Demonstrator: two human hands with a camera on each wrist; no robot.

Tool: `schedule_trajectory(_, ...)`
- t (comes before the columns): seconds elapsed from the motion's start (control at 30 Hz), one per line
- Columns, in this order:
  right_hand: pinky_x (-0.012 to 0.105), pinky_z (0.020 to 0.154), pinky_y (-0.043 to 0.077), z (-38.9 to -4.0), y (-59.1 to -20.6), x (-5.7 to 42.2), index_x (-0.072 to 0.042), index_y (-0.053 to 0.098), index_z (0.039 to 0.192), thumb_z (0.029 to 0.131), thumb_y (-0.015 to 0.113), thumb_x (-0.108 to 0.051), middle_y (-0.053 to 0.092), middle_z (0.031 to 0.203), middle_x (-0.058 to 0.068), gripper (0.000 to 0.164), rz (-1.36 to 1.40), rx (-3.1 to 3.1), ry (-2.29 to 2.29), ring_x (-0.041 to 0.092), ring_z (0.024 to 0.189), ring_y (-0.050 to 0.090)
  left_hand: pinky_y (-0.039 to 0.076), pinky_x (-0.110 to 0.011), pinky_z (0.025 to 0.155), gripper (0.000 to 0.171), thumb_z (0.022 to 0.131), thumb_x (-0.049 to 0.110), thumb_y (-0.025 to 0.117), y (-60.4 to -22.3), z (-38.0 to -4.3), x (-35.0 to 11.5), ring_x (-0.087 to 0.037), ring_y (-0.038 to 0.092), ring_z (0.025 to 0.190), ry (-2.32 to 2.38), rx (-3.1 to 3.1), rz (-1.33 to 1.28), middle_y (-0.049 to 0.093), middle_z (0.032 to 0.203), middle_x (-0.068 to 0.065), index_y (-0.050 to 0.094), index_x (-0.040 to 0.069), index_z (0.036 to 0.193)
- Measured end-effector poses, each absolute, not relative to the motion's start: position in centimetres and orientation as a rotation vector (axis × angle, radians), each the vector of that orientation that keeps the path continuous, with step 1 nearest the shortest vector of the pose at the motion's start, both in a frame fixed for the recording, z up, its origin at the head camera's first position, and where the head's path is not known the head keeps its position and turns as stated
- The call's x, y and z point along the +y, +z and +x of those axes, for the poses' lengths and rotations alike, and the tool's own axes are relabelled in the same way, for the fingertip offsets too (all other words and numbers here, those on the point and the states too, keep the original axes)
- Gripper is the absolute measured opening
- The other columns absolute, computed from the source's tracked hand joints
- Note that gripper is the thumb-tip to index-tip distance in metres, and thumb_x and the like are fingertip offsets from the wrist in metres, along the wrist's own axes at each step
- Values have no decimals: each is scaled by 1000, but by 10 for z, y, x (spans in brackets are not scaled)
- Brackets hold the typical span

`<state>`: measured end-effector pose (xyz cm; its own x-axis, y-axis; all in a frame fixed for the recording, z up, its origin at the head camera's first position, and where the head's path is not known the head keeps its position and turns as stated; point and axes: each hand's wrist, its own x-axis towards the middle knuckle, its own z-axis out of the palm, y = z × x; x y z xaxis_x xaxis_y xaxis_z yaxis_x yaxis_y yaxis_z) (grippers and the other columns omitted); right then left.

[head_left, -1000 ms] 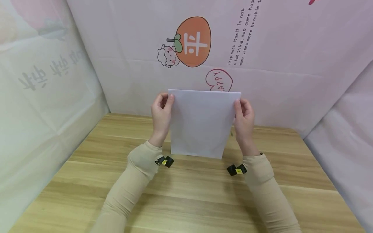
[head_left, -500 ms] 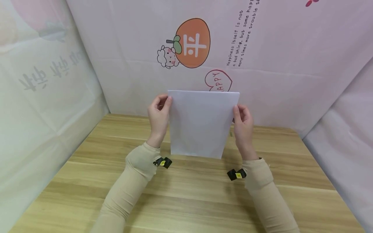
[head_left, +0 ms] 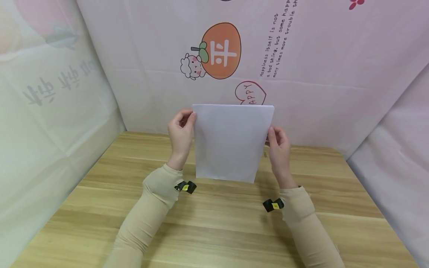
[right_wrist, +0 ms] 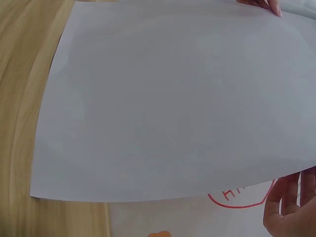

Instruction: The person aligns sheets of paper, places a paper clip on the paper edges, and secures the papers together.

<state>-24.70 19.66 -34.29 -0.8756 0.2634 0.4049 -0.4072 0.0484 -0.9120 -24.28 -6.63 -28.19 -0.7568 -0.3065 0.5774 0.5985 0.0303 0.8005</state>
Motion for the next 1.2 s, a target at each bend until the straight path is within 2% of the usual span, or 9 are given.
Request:
schedule_trajectory(0.13, 22, 77, 50, -247, -347, 199, -10, 58, 109, 97, 50, -35, 62, 97, -2, 29, 135, -1882, 1885, 12, 88, 60, 45, -16, 68, 18, 87, 0, 64, -280, -242, -66, -8, 55, 73, -1823, -1646, -293, 63, 88, -20, 63, -17, 95)
schedule_trajectory(0.37, 21, 76, 51, -249, -353, 200, -12, 60, 105, 99, 48, -33, 63, 91, -4, 25, 113, -1913, 1861, 12, 85, 61, 46, -15, 68, 18, 86, -1, 65, -289, -253, -68, -4, 56, 74, -1879, -1619, -282, 63, 83, -3, 64, -16, 96)
schedule_trajectory(0.57, 20, 74, 51, -253, -359, 203, -15, 59, 98, 99, 47, -31, 63, 87, -6, 20, 87, -1961, 1855, 8, 82, 61, 46, -16, 69, 19, 85, 3, 68, -300, -268, -71, -5, 57, 74, -1901, -1597, -280, 65, 84, -4, 66, -13, 96)
schedule_trajectory(0.77, 22, 76, 51, -248, -357, 204, -18, 58, 93, 100, 47, -24, 62, 83, -10, 15, 65, -1995, 1873, 4, 78, 60, 47, -17, 70, 18, 86, 5, 68, -301, -267, -70, -8, 58, 76, -1891, -1598, -298, 63, 83, 7, 67, -11, 96)
schedule_trajectory(0.9, 25, 78, 51, -245, -358, 206, -18, 57, 91, 101, 46, -23, 62, 83, -11, 15, 61, -2042, 1847, 3, 79, 60, 47, -17, 70, 19, 86, 5, 68, -301, -267, -70, -8, 58, 76, -1887, -1589, -305, 63, 83, 6, 67, -11, 96)
schedule_trajectory(1.0, 21, 77, 51, -250, -367, 212, -16, 57, 93, 100, 46, -23, 62, 86, -11, 15, 66, -2073, 1827, 3, 81, 61, 47, -18, 70, 19, 86, 6, 68, -301, -267, -70, -8, 58, 76, -1879, -1591, -309, 63, 83, 3, 67, -11, 96)
schedule_trajectory(1.2, 15, 75, 50, -268, -395, 227, -5, 58, 103, 100, 46, -29, 62, 89, -13, 26, 80, -2148, 1730, 0, 84, 62, 47, -18, 69, 20, 87, 6, 67, -301, -267, -69, -9, 57, 76, -1880, -1588, -309, 63, 85, -2, 66, -12, 96)
